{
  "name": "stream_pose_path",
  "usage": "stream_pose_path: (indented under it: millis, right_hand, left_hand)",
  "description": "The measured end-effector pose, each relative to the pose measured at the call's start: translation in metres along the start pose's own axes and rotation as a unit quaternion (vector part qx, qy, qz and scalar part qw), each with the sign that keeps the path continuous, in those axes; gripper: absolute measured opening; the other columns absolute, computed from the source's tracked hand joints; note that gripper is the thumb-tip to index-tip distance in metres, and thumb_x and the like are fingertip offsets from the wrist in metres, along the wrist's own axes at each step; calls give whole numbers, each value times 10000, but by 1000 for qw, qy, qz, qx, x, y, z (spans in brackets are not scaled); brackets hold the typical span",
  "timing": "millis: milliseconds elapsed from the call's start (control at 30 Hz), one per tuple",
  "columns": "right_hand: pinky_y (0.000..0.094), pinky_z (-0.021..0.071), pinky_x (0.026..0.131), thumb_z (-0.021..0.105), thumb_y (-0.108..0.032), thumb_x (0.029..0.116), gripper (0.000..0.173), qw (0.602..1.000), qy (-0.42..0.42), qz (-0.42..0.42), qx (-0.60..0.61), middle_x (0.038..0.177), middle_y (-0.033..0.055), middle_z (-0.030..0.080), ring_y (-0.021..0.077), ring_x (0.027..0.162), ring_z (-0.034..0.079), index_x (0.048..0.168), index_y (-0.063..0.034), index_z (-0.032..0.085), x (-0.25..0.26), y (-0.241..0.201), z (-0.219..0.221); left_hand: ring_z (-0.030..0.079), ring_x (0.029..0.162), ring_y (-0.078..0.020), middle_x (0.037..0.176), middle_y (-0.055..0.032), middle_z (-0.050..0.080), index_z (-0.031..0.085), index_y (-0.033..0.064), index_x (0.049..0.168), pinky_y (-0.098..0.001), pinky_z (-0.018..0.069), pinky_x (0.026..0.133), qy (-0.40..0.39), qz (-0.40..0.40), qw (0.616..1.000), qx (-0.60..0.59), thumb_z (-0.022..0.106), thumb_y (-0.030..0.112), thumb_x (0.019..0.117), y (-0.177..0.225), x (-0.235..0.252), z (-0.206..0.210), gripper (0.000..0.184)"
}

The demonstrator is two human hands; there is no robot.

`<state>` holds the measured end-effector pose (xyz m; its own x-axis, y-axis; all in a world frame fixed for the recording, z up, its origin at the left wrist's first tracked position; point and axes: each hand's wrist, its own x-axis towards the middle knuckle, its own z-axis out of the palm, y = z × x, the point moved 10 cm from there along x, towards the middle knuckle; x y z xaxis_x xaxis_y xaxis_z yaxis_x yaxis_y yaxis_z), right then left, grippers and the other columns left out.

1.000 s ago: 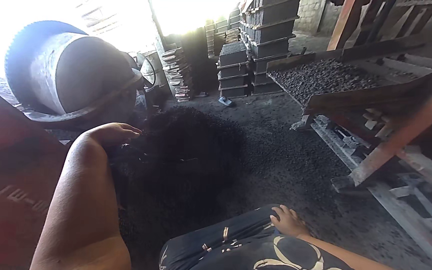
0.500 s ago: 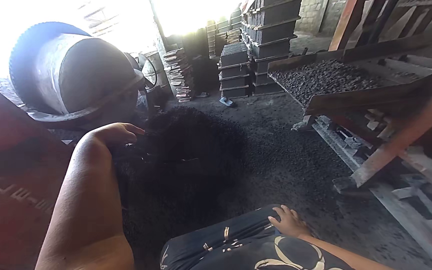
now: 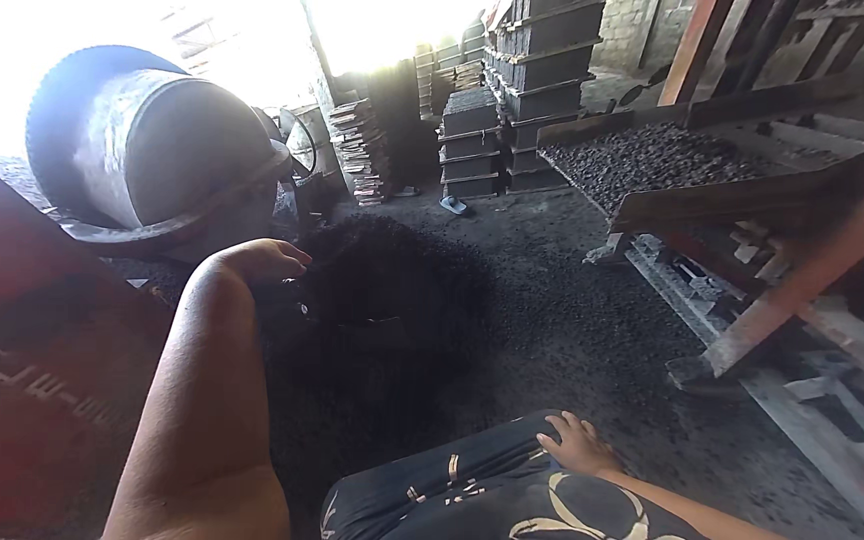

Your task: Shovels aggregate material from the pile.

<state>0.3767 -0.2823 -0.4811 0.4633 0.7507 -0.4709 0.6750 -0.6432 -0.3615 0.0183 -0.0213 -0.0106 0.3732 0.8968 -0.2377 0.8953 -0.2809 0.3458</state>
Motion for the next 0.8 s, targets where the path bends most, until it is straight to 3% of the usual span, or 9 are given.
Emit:
stream_pose_path:
  millis: [100,267,400,533,800]
  right_hand:
    - [639,321,1145,544,-539,1016,601,1000,3,-1,2,1679,86,296,382,1538,253,1526,-225,498,0,-1,-1]
    - [643,325,1137,548,-538,1014,597,1000,6,1,5,1674,87,306,383,1533,262,1518,-222,507,0,1,-1]
    - [639,319,1144,544,-529,1019,594,1000,5,-2,8,1676,95,301,386,1533,263,1524,-221,502,0,2,-1]
    - [650,330,1136,545,-534,1015,599,1000,12,-10,10,1670,114,309,399,1529,267,1516,-207,512,0,1,-1]
    - [639,335,1131,541,-551,1010,602,1000,10,-2,5,1673,89,311,379,1529,276,1517,-228,511,0,2,0]
  left_hand:
    - [589,1206,-287,1331,-208,613,574,32,1403,-478,439,1047,7,7,1000,-16,509,186,1092,8,7,0,353]
    - [566,934,-168,1110,-129,627,600,43,1363,-371,462,867,12,7,1000,-1,510,218,1095,13,11,0,332]
    - [574,1086,-226,1302,-198,597,558,17,1405,-410,446,968,-7,-7,1000,3,483,216,1105,18,-1,4,367]
    - [585,1208,-301,1357,-228,594,565,8,1406,-470,440,1046,-7,5,1000,0,476,214,1108,14,-3,4,373]
    - [581,1205,-280,1360,-212,593,567,29,1407,-459,439,1039,-20,-3,1000,3,495,224,1101,9,1,8,371]
